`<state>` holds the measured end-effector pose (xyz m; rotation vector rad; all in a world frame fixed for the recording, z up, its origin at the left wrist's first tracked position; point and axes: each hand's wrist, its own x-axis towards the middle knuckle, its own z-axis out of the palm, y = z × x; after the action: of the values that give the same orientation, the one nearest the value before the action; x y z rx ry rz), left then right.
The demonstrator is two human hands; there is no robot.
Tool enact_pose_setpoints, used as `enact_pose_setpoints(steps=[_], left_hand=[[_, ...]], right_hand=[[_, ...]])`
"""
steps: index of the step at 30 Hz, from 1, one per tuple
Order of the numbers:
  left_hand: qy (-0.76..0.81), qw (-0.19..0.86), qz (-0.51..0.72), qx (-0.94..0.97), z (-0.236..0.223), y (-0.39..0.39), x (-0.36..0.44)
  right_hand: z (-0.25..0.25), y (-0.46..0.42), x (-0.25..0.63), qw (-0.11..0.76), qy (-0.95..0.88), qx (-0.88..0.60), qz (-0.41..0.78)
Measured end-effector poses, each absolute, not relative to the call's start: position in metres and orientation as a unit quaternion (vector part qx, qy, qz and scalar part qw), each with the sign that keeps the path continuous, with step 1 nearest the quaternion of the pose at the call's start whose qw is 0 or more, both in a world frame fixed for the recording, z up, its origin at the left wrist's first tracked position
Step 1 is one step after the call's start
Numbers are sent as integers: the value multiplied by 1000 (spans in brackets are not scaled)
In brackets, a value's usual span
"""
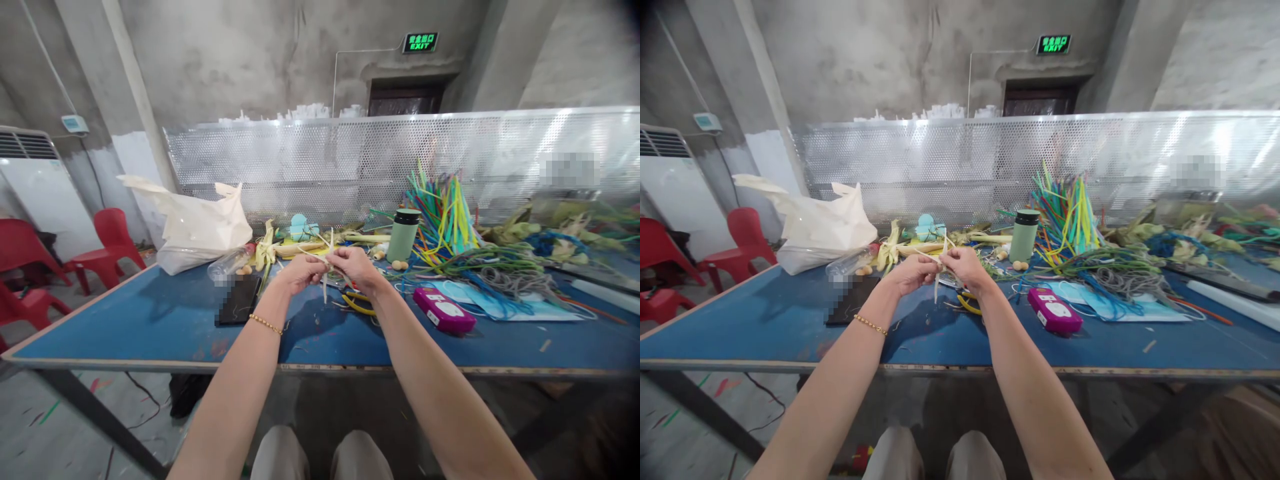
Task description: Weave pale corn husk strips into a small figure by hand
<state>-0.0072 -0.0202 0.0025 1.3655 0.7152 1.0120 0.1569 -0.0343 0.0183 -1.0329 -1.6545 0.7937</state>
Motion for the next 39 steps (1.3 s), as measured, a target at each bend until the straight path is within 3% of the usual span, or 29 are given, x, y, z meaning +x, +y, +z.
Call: enact_pose_setpoints(steps=[14,20,23,29,34,39], left_hand=[[270,644,447,559,1,-19,-7],[303,618,520,506,0,-14,0],[328,601,544,485,1,-12,1],[333,563,592,471,-1,-8,1],[313,556,594,490,-5,-5,0],[296,567,596,486,-5,-4,0]], right_hand=[[14,-27,160,484,-702,-398,339],[18,-19,165,574,-652,-472,154],[19,-19,165,563,-661,-483,114],[18,-32,156,492,-647,-509,281],[20,-42,146,449,-609,-449,476],[21,-45,137,475,-556,-448,515]])
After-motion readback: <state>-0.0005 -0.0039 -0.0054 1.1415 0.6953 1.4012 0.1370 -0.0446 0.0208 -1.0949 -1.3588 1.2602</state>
